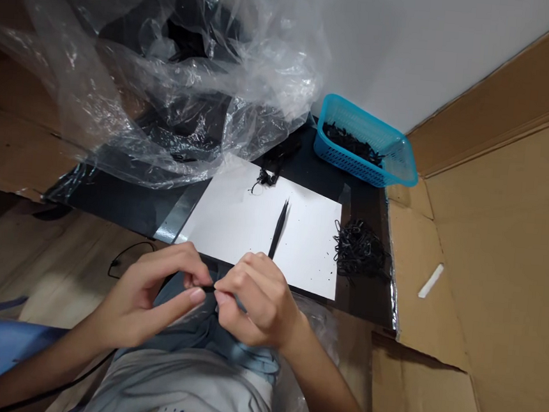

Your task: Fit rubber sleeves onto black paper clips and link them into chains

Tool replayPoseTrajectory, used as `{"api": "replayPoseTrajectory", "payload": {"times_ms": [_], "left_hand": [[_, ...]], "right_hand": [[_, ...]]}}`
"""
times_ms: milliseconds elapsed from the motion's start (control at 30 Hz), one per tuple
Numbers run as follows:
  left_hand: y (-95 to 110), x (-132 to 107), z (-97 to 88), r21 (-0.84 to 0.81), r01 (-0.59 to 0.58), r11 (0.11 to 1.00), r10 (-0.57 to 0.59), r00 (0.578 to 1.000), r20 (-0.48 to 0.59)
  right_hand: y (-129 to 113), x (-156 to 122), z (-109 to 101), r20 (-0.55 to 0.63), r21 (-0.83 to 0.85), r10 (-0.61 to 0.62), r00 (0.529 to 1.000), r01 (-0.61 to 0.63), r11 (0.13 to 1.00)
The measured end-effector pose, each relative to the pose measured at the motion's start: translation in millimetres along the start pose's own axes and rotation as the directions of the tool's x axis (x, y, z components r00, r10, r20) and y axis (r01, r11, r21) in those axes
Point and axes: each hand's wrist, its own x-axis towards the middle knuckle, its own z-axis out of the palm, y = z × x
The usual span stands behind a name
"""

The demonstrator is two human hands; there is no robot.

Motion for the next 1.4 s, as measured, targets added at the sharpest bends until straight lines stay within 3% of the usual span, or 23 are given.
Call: {"api": "replayPoseTrajectory", "payload": {"times_ms": [67,133,233,267,333,400,500,600,700,967,1200,1400], "left_hand": [[0.9,-1.1,-0.2,0.134,-0.100,0.986,0.106,0.994,-0.035],[-1.4,-1.0,-2.2,0.260,-0.211,0.942,0.226,0.974,-0.030],[-8.1,1.2,-7.1,0.395,-0.397,0.828,0.421,0.907,0.030],[-10.3,2.0,-8.3,0.421,-0.445,0.790,0.466,0.883,0.057],[-13.1,3.3,-9.1,0.453,-0.499,0.738,0.513,0.852,0.104],[-13.5,3.5,-8.0,0.453,-0.483,0.749,0.501,0.861,0.091],[-10.6,2.4,-4.0,0.345,-0.334,0.877,0.372,0.927,-0.047],[-7.0,1.1,0.9,0.185,-0.200,0.962,0.212,0.976,-0.051],[-5.1,1.3,5.0,0.116,-0.173,0.978,0.177,0.984,-0.032],[-3.4,5.4,5.9,0.119,-0.187,0.975,0.191,0.981,-0.025],[-4.1,8.1,5.1,0.189,-0.166,0.968,0.170,0.986,-0.002],[-8.4,9.4,4.8,0.239,-0.169,0.956,0.170,0.985,0.016]], "right_hand": [[-0.2,-2.9,-1.5,0.006,0.088,0.114,0.993,-0.114,0.990],[0.0,-5.4,-3.9,0.109,0.267,0.318,0.942,-0.336,0.903],[1.2,-7.2,-5.6,0.384,0.506,0.504,0.774,-0.633,0.586],[1.6,-7.5,-5.0,0.456,0.546,0.516,0.725,-0.686,0.481],[2.2,-7.9,-2.0,0.522,0.600,0.525,0.672,-0.727,0.333],[1.9,-8.4,2.4,0.519,0.627,0.545,0.659,-0.726,0.281],[-0.7,-8.9,8.5,0.410,0.604,0.612,0.676,-0.704,0.374],[-4.8,-8.9,12.3,0.261,0.513,0.640,0.722,-0.666,0.542],[-7.6,-10.0,13.8,0.180,0.434,0.625,0.759,-0.632,0.642],[-7.4,-12.6,13.7,0.102,0.230,0.545,0.832,-0.553,0.801],[-8.7,-9.1,12.6,0.108,0.064,0.464,0.879,-0.472,0.879],[-9.3,-2.3,2.5,0.293,-0.021,0.482,0.826,-0.498,0.867]]}}
